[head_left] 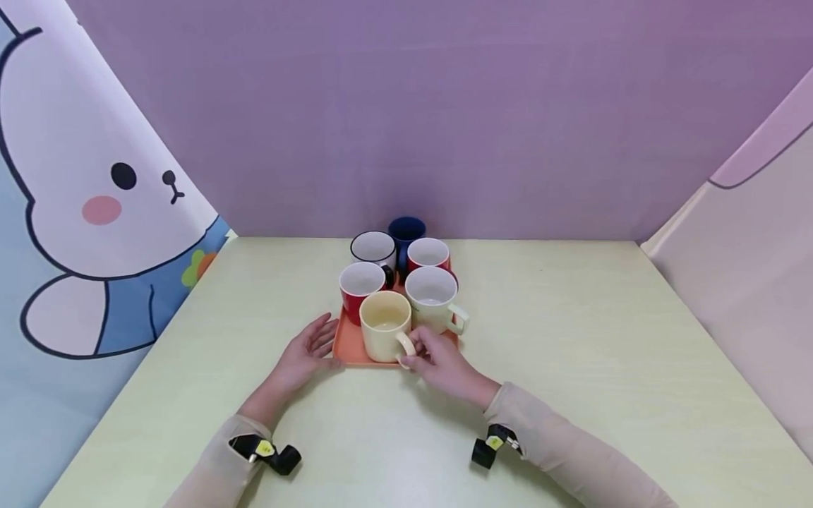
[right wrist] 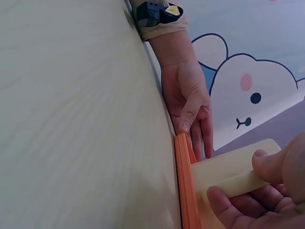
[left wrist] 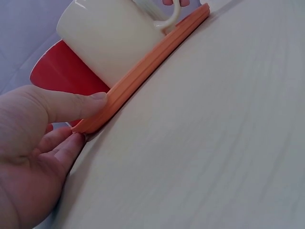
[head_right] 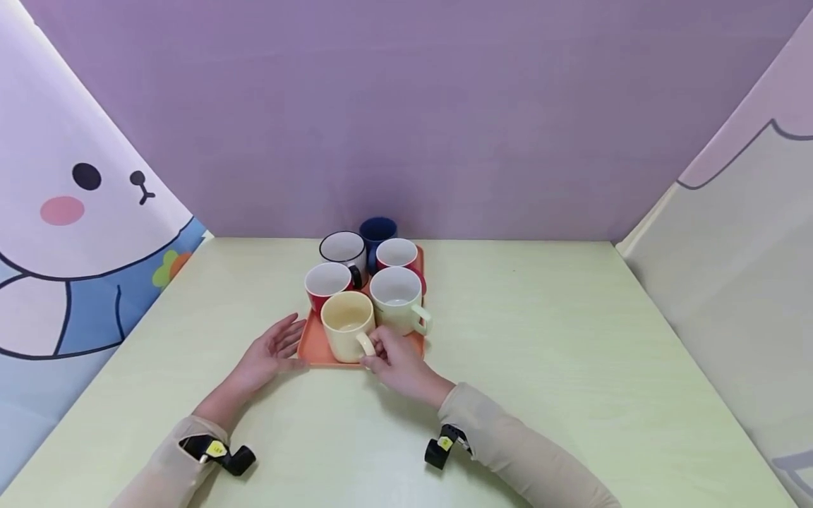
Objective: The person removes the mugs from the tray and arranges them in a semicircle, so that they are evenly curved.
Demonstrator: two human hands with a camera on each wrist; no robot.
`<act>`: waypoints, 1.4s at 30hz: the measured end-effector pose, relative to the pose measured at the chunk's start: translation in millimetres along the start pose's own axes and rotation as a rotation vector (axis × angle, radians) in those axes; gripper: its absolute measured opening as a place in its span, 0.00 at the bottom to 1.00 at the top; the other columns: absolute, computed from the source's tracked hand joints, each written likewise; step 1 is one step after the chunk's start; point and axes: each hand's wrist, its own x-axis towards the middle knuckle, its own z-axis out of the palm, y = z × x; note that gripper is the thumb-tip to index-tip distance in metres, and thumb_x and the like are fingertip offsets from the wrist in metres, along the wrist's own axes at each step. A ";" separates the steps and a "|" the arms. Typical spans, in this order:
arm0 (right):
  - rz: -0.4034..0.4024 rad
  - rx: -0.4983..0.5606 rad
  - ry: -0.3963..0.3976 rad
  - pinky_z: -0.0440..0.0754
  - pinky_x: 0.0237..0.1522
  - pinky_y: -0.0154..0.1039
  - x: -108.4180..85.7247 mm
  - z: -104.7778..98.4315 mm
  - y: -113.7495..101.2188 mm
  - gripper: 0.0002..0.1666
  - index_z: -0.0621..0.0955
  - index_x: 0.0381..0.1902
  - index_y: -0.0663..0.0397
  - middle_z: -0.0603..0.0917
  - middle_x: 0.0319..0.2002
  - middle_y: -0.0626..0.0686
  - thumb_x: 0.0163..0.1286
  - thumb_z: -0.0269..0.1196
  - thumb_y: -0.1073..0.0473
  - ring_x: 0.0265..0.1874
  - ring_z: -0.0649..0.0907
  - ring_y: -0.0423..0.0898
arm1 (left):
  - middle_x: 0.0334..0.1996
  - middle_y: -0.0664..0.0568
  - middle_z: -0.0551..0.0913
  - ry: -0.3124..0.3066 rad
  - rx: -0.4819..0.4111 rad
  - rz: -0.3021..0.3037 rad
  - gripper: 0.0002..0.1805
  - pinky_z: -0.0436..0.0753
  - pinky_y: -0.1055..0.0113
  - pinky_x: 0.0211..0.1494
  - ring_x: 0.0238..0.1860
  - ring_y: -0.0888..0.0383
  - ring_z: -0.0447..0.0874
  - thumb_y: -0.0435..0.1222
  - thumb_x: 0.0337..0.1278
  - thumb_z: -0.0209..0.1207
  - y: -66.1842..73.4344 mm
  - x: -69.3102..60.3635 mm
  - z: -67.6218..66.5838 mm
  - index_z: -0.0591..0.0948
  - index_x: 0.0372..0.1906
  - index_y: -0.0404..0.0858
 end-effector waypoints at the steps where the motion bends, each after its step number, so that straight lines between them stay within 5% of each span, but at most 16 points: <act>1: 0.010 0.009 -0.004 0.83 0.35 0.30 -0.3 -0.8 0.0 0.09 0.74 0.41 0.62 0.80 0.34 0.51 0.67 0.64 0.72 0.34 0.79 0.43 | 0.74 0.31 0.58 0.000 -0.004 0.002 0.52 0.68 0.56 0.70 0.73 0.37 0.59 0.16 0.50 0.63 -0.3 -0.4 0.2 0.48 0.77 0.29; 26: -0.062 0.139 -0.039 0.84 0.40 0.32 -6.3 -37.9 -43.8 0.07 0.74 0.41 0.68 0.78 0.35 0.55 0.67 0.62 0.75 0.36 0.78 0.47 | 0.73 0.30 0.58 0.000 -0.004 0.016 0.52 0.68 0.56 0.70 0.73 0.36 0.58 0.14 0.47 0.63 2.3 -2.4 0.7 0.48 0.77 0.26; 42: -0.102 0.102 0.126 0.85 0.34 0.33 -3.9 -81.7 -57.6 0.09 0.74 0.40 0.70 0.80 0.33 0.57 0.64 0.62 0.78 0.33 0.80 0.43 | 0.73 0.29 0.58 -0.006 -0.011 0.024 0.51 0.70 0.57 0.69 0.72 0.35 0.59 0.14 0.49 0.62 0.5 -2.0 0.7 0.49 0.76 0.25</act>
